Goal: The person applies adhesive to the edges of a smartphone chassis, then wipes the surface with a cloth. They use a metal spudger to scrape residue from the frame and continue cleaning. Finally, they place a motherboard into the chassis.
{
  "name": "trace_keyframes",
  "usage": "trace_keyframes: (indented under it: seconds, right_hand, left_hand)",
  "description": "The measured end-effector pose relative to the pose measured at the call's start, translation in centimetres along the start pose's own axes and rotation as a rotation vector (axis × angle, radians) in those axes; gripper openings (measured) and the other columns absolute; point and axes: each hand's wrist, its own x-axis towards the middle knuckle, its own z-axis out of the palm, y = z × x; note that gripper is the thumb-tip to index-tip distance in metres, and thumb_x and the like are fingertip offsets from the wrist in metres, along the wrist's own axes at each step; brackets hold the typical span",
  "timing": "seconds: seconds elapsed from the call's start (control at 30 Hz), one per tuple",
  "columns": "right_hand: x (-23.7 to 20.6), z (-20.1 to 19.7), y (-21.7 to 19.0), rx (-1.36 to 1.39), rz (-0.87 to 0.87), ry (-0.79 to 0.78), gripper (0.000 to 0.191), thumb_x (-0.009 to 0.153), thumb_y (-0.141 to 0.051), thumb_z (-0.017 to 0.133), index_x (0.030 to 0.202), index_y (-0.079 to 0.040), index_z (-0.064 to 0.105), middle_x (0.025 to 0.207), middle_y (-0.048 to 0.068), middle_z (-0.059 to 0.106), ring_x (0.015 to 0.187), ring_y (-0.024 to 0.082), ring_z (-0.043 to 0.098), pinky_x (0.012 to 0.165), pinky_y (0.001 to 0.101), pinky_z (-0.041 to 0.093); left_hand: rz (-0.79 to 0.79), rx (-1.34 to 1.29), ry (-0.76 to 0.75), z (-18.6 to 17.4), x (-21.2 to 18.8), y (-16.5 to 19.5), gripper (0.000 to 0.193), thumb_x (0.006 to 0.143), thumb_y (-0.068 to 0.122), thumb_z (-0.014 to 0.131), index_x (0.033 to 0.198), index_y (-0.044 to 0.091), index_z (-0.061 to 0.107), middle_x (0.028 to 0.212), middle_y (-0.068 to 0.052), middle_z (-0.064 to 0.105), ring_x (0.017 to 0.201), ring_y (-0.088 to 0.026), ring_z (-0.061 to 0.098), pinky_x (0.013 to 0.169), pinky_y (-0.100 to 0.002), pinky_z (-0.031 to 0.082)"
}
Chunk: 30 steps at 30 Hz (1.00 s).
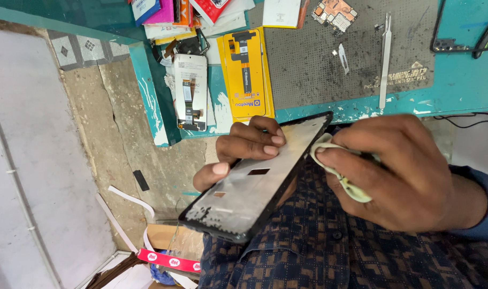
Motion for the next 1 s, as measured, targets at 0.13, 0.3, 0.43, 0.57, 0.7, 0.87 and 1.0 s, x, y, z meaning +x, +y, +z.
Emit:
trace_keyframes:
  seconds: [0.13,0.3,0.43,0.57,0.7,0.87,1.0]
  right_hand:
    - [0.1,0.7,-0.4,-0.133,-0.087,0.077,0.041,0.082,-0.001,0.085,0.12,0.006,0.069,0.105,0.015,0.066,0.091,0.03,0.065,0.071,0.0394,0.051]
    - [-0.1,1.7,-0.8,-0.116,-0.055,0.131,0.042,0.077,0.003,0.083,0.117,0.006,0.069,0.105,0.016,0.066,0.09,0.029,0.065,0.072,0.0388,0.051]
    - [0.1,2.5,-0.6,-0.005,0.043,0.215,0.04,0.077,0.007,0.083,0.114,0.003,0.069,0.104,0.017,0.065,0.091,0.031,0.065,0.074,0.0393,0.052]
    - [-0.2,2.4,0.1,0.211,0.158,0.177,0.037,0.078,0.0,0.085,0.113,0.001,0.07,0.104,0.016,0.065,0.089,0.023,0.068,0.067,0.0334,0.052]
    - [-0.9,1.1,1.3,0.394,0.272,0.258,0.035,0.081,-0.006,0.081,0.112,-0.001,0.068,0.107,0.017,0.067,0.089,0.017,0.071,0.065,0.0258,0.058]
    - [-1.7,0.8,1.5,0.233,0.233,0.202,0.032,0.084,-0.008,0.083,0.112,-0.001,0.069,0.107,0.017,0.065,0.089,0.018,0.068,0.064,0.0273,0.054]
    - [-1.8,1.7,1.1,0.122,0.139,0.172,0.034,0.082,-0.008,0.086,0.112,-0.002,0.071,0.104,0.013,0.065,0.092,0.024,0.064,0.068,0.0347,0.051]
  left_hand:
    - [0.062,0.135,-0.056,-0.1,0.1,0.0,0.041,0.096,0.022,0.07,0.13,0.019,0.046,0.084,-0.015,0.06,0.074,-0.028,0.06,0.064,-0.049,0.055]
    - [-0.007,-0.028,0.082,0.9,-0.3,0.3,0.025,0.108,0.023,0.061,0.13,0.016,0.049,0.087,-0.016,0.062,0.075,-0.027,0.061,0.069,-0.045,0.055]
    - [-0.045,-0.012,0.059,0.6,-0.1,0.6,0.039,0.098,0.011,0.071,0.127,0.016,0.046,0.09,-0.015,0.063,0.082,-0.027,0.062,0.077,-0.048,0.057]
    - [-0.108,0.173,-0.151,-0.5,0.1,0.8,0.076,0.09,-0.008,0.076,0.146,0.028,0.038,0.103,-0.008,0.057,0.085,-0.019,0.059,0.078,-0.039,0.055]
    - [-0.28,0.134,-0.093,-1.0,0.0,1.1,0.086,0.093,-0.021,0.075,0.149,0.028,0.032,0.104,-0.005,0.055,0.088,-0.016,0.059,0.082,-0.036,0.053]
    - [-0.311,0.113,-0.061,-1.4,0.1,1.4,0.084,0.093,-0.022,0.074,0.148,0.025,0.032,0.104,-0.005,0.055,0.09,-0.016,0.059,0.084,-0.037,0.052]
    - [-0.287,0.132,-0.111,-1.4,0.0,1.5,0.085,0.092,-0.02,0.077,0.148,0.025,0.033,0.103,-0.004,0.056,0.088,-0.015,0.059,0.082,-0.035,0.052]
